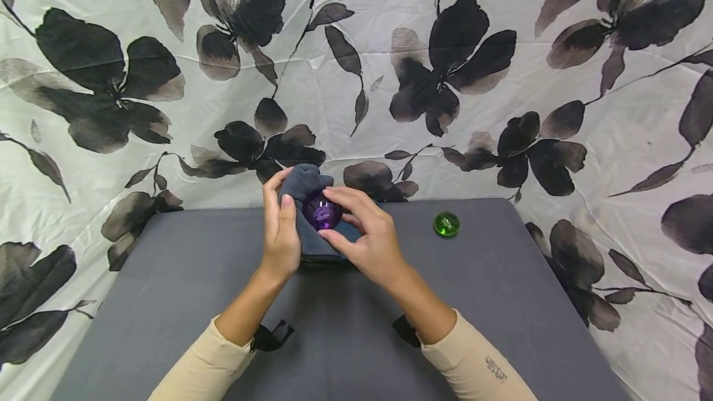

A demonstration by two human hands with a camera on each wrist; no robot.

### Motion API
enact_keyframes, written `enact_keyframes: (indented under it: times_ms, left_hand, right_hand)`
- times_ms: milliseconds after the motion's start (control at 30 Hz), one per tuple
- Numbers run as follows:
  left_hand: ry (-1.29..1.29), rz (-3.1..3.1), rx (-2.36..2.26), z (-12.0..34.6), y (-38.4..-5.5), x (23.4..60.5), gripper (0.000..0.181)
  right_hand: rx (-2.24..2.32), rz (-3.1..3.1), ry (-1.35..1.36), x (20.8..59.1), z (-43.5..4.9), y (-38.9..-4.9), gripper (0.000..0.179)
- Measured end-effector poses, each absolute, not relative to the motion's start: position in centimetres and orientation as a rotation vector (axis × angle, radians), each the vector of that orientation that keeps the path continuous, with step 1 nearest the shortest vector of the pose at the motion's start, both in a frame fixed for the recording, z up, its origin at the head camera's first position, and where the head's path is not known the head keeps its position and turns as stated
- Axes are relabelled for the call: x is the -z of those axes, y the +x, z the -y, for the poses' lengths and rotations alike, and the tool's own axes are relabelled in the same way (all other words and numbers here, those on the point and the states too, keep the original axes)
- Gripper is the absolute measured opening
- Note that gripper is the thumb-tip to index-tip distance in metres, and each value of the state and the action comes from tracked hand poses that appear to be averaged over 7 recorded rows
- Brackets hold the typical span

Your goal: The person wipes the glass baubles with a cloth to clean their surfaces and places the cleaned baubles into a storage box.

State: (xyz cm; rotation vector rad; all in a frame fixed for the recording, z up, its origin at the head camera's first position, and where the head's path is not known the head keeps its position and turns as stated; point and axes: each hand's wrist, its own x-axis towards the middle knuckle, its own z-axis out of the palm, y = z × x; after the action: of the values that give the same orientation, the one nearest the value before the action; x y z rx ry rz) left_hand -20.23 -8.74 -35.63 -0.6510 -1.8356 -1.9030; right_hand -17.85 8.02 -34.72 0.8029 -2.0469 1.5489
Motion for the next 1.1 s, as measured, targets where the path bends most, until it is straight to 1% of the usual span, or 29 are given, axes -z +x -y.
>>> enact_keyframes:
  times_ms: [167, 267, 367, 500, 600, 933, 1100]
  left_hand:
    - [-0.652, 1.882, 1.864, 8.89, -20.30, 35.71, 0.048]
    - [-0.649, 1.894, 1.870, 9.00, -20.40, 35.80, 0.047]
    - [-0.656, 1.865, 1.888, 9.05, -20.49, 35.82, 0.046]
    - [-0.676, 1.808, 1.929, 8.98, -20.55, 35.61, 0.046]
    - [-0.671, 1.792, 1.962, 8.89, -20.52, 35.46, 0.046]
    - [-0.593, 1.812, 1.956, 8.76, -20.54, 35.44, 0.044]
    - [-0.597, 1.836, 1.943, 8.83, -20.54, 35.43, 0.042]
  right_hand:
    - [-1.115, 2.143, 0.851, 34.10, -8.34, -17.94, 0.063]
    - [-0.966, 2.170, 0.875, 33.85, -8.28, -17.94, 0.063]
    - [-1.069, 2.168, 0.845, 33.97, -8.13, -17.86, 0.068]
    - [-1.444, 2.066, 0.767, 34.31, -7.84, -17.79, 0.075]
    - [-1.597, 1.995, 0.751, 34.49, -7.61, -17.83, 0.072]
    - [-1.704, 2.008, 0.815, 34.82, -7.81, -18.00, 0.071]
    - [-1.597, 2.051, 0.816, 34.42, -8.08, -18.15, 0.065]
